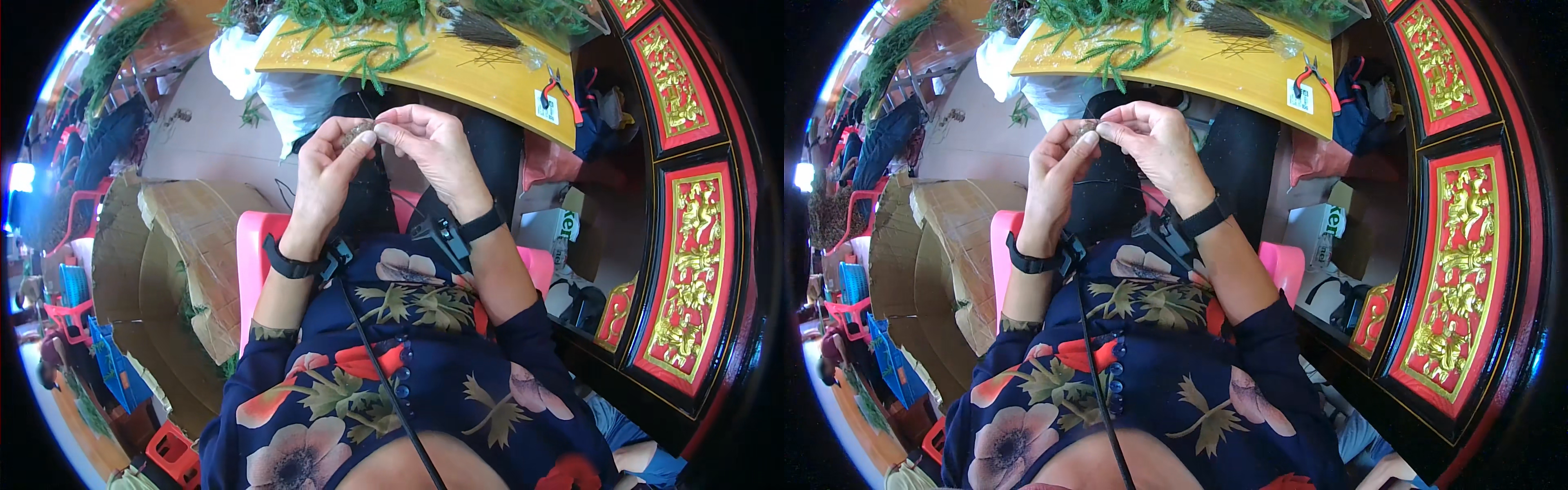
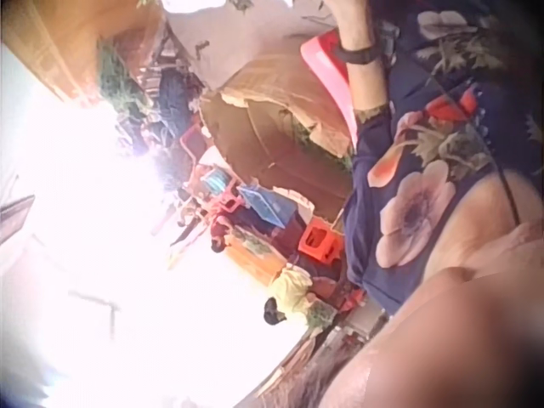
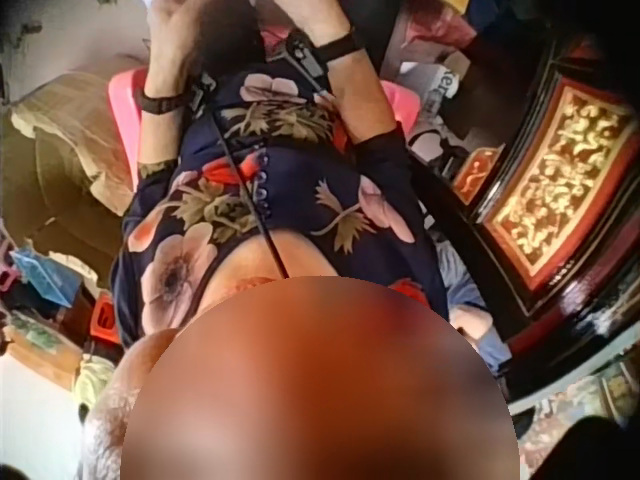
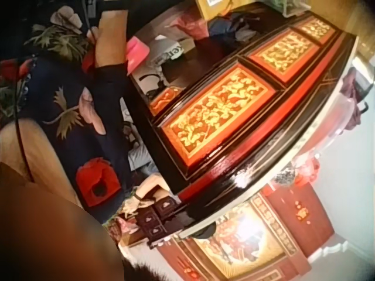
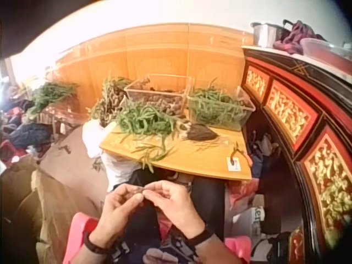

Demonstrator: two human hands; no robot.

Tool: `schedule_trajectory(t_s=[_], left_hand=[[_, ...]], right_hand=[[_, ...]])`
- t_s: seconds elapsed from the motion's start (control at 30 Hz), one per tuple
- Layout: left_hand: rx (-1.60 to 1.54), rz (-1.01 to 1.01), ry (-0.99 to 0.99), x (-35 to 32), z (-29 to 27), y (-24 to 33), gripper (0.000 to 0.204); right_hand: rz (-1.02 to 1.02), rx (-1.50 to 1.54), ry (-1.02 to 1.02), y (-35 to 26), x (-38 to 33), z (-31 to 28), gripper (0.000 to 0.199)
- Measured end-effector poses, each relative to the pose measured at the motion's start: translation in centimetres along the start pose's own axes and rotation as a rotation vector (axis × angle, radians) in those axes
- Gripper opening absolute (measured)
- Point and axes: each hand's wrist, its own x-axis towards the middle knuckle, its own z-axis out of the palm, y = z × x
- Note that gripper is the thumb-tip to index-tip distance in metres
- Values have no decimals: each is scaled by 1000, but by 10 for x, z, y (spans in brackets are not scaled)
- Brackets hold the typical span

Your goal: Assembling artificial evergreen branches using wire cutters to trim and secure parts.

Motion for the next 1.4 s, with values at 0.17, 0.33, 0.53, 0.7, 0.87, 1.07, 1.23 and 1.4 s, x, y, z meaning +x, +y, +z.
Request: schedule_trajectory(t_s=[0.17, 0.33, 0.53, 0.7, 0.87, 1.07, 1.23, 1.4], left_hand=[[30, -63, -43, 1, -2, -1, 16], [143, 25, -19, -2, 5, -5, 17], [567, 281, 29, 1, 27, -13, 18], [842, 526, 59, 5, 45, -20, 18], [828, 433, -27, 8, 54, -20, 15], [841, 378, 46, 80, 32, -8, 24], [1375, 854, 84, 168, 11, -19, 19], [1583, 832, -127, 203, 3, -34, 20]], right_hand=[[-1, 72, 105, 10, -8, 7, 14], [-5, 139, 159, 16, -10, 8, 15], [-2, 170, 235, 17, -13, -7, 13], [52, 217, 268, 13, -19, -21, 12], [135, 400, 239, 26, -18, -39, 14], [196, 624, 257, 31, -14, -60, 13], [192, 626, 216, 24, -12, -62, 12], [208, 640, 150, 23, -12, -61, 12]])
